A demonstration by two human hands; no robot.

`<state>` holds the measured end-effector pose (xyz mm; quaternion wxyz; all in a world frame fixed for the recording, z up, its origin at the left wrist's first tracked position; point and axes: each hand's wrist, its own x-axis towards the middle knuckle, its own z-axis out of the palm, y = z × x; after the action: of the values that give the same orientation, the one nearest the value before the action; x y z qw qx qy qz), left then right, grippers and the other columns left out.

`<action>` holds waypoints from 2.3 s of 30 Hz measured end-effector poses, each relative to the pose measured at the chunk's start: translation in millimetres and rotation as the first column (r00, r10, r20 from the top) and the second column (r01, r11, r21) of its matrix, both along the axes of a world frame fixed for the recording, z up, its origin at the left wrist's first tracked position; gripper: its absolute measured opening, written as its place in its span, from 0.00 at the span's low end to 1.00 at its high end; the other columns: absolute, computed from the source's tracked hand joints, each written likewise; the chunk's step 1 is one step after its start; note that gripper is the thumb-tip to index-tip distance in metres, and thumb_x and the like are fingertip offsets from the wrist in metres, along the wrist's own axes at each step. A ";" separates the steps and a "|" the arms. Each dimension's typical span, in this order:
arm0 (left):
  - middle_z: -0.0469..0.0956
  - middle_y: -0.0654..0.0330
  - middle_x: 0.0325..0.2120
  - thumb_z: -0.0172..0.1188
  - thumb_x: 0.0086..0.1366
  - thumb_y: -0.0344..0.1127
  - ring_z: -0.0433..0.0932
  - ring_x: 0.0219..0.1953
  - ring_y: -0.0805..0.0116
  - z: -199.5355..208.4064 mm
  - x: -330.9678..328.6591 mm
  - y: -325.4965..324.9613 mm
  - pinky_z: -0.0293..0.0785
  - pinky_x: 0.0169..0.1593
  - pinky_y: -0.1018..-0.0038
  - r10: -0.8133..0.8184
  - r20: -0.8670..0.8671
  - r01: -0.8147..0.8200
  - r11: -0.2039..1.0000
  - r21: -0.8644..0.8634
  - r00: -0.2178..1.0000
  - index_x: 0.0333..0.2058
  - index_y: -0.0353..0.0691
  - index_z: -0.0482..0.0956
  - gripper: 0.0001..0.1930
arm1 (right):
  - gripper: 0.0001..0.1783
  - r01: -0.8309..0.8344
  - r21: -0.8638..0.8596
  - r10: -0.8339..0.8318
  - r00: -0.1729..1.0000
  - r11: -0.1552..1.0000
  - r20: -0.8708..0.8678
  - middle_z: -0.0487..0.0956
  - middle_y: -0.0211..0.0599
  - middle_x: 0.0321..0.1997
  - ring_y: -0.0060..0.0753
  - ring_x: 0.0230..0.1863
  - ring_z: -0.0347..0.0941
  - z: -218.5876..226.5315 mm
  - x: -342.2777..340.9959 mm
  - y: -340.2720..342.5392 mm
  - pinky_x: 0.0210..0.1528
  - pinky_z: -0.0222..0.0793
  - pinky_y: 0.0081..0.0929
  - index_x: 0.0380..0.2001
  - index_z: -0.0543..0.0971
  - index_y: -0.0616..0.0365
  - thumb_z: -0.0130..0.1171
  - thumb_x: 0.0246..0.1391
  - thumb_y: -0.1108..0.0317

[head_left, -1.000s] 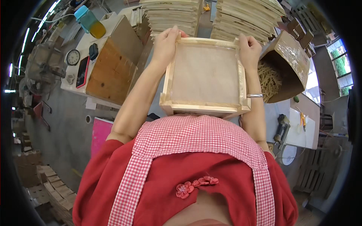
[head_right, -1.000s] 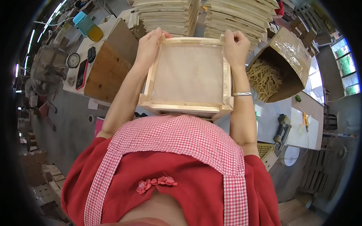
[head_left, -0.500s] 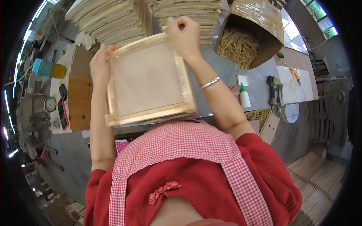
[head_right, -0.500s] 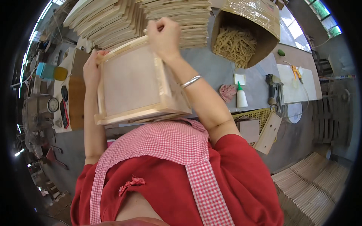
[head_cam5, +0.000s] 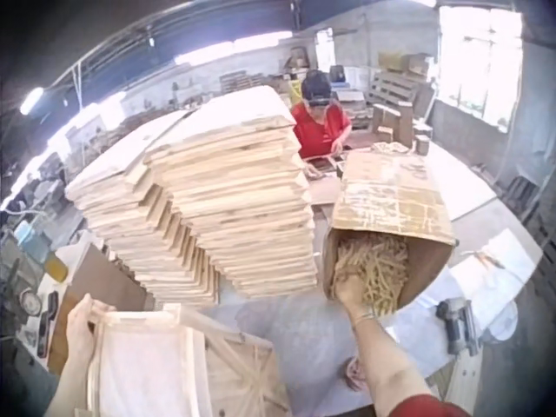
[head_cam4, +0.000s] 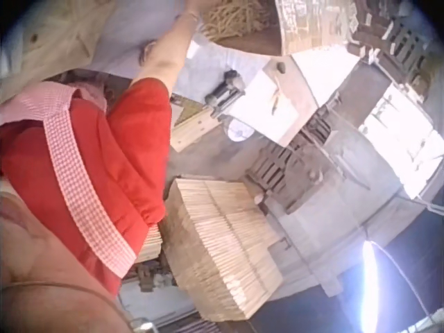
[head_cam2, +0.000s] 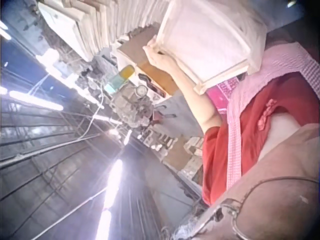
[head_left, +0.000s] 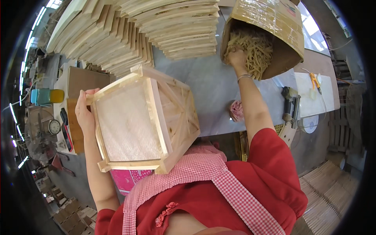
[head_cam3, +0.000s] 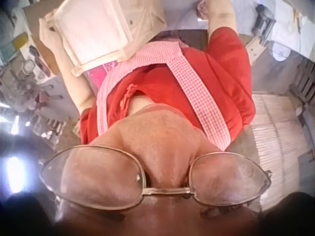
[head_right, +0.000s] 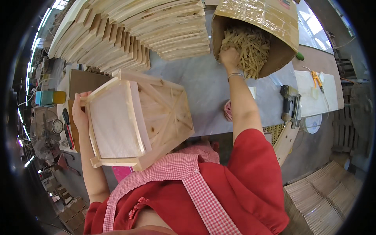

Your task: Assembling wooden boxes by applying glue to panel edges and securing them with rubber bands.

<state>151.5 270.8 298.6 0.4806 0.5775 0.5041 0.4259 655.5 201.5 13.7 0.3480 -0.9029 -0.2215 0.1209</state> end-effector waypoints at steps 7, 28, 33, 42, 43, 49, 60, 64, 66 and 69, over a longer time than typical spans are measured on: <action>0.82 0.50 0.40 0.45 0.75 0.46 0.79 0.43 0.66 2.8 6.7 -0.1 0.71 0.53 0.72 0.006 -0.135 0.007 0.996 0.089 0.991 0.37 0.31 0.80 0.22 | 0.19 0.003 -0.043 -0.011 0.983 0.999 -0.181 0.80 0.60 0.47 0.58 0.52 0.76 -12.3 42.7 8.3 0.56 0.71 0.44 0.41 0.83 0.66 0.57 0.52 0.62; 0.70 0.49 0.59 0.63 0.63 0.40 0.71 0.58 0.54 26.8 17.8 -21.2 0.66 0.59 0.66 0.035 -0.344 0.239 0.652 0.720 0.938 0.59 0.36 0.70 0.28 | 0.10 -0.346 0.922 0.664 0.732 0.174 0.149 0.72 0.34 0.31 0.19 0.28 0.72 303.2 -219.3 -64.5 0.29 0.69 0.27 0.35 0.68 0.59 0.58 0.55 0.79; 0.68 0.50 0.61 0.67 0.56 0.38 0.64 0.66 0.49 91.1 39.1 -80.2 0.56 0.67 0.57 -0.105 -0.523 0.531 0.256 0.808 0.846 0.61 0.44 0.69 0.33 | 0.12 -0.937 0.348 0.801 0.238 0.040 0.549 0.72 0.41 0.31 0.26 0.27 0.74 367.7 -280.7 -101.8 0.28 0.69 0.26 0.38 0.69 0.59 0.61 0.53 0.77; 0.82 0.55 0.36 0.57 0.64 0.30 0.78 0.45 0.64 74.1 -28.8 -101.9 0.70 0.54 0.68 -0.701 0.578 0.874 0.484 -0.043 0.417 0.33 0.34 0.78 0.05 | 0.14 -0.979 0.201 0.888 0.112 0.022 0.446 0.63 0.31 0.16 0.34 0.20 0.62 363.5 -285.6 -128.0 0.35 0.61 0.30 0.38 0.76 0.55 0.67 0.47 0.72; 0.80 0.58 0.33 0.59 0.63 0.30 0.78 0.41 0.63 69.9 -27.0 -100.8 0.71 0.51 0.68 -0.734 0.561 0.859 0.506 0.075 0.383 0.28 0.35 0.77 0.06 | 0.12 -0.959 0.282 0.867 0.156 0.019 0.474 0.61 0.29 0.16 0.33 0.20 0.60 356.2 -291.0 -125.4 0.40 0.60 0.31 0.30 0.76 0.55 0.70 0.44 0.70; 0.75 0.61 0.27 0.57 0.58 0.28 0.76 0.35 0.64 80.3 -57.0 -51.4 0.62 0.61 0.54 -0.846 -0.184 0.842 0.427 0.330 0.501 0.21 0.39 0.69 0.08 | 0.22 -0.988 0.112 0.738 0.154 0.106 0.657 0.58 0.31 0.16 0.36 0.21 0.57 354.0 -251.0 -99.9 0.41 0.60 0.32 0.15 0.65 0.56 0.72 0.40 0.66; 0.70 0.62 0.28 0.57 0.53 0.31 0.75 0.50 0.60 13.4 -98.7 -24.7 0.56 0.65 0.52 -0.285 -0.662 0.677 0.573 0.462 0.694 0.24 0.43 0.65 0.08 | 0.26 -0.977 0.028 0.826 0.195 0.213 0.529 0.62 0.37 0.21 0.41 0.31 0.61 309.5 -182.6 -88.8 0.44 0.57 0.34 0.18 0.63 0.57 0.60 0.55 0.50; 0.75 0.58 0.40 0.65 0.51 0.39 0.61 0.66 0.53 5.0 -120.8 -70.2 0.53 0.67 0.55 -0.672 -0.359 0.758 0.618 0.210 0.648 0.29 0.41 0.69 0.14 | 0.33 -0.987 0.085 0.940 0.159 0.139 0.302 0.65 0.39 0.27 0.42 0.38 0.64 304.8 -197.0 -130.9 0.47 0.57 0.33 0.19 0.64 0.57 0.64 0.46 0.37; 0.75 0.57 0.42 0.67 0.50 0.42 0.56 0.69 0.50 8.9 -127.3 -86.2 0.53 0.68 0.54 -0.718 -0.320 0.784 0.592 0.185 0.618 0.31 0.41 0.70 0.17 | 0.40 -0.972 0.145 0.959 0.209 0.183 0.191 0.66 0.40 0.33 0.43 0.43 0.64 311.4 -201.8 -144.1 0.50 0.57 0.32 0.21 0.65 0.57 0.66 0.35 0.28; 0.75 0.59 0.41 0.76 0.44 0.42 0.57 0.69 0.49 22.7 -122.7 -92.0 0.56 0.67 0.55 -0.602 -0.468 0.754 0.597 0.275 0.647 0.32 0.41 0.70 0.24 | 0.40 -0.984 0.117 0.966 0.154 0.132 0.205 0.66 0.38 0.34 0.42 0.44 0.63 320.6 -219.5 -149.4 0.49 0.59 0.33 0.24 0.66 0.57 0.74 0.27 0.34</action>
<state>28.9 178.8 321.3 0.3705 0.8824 0.2014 0.2086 436.0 52.1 334.2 0.2756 -0.5004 -0.7798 0.2561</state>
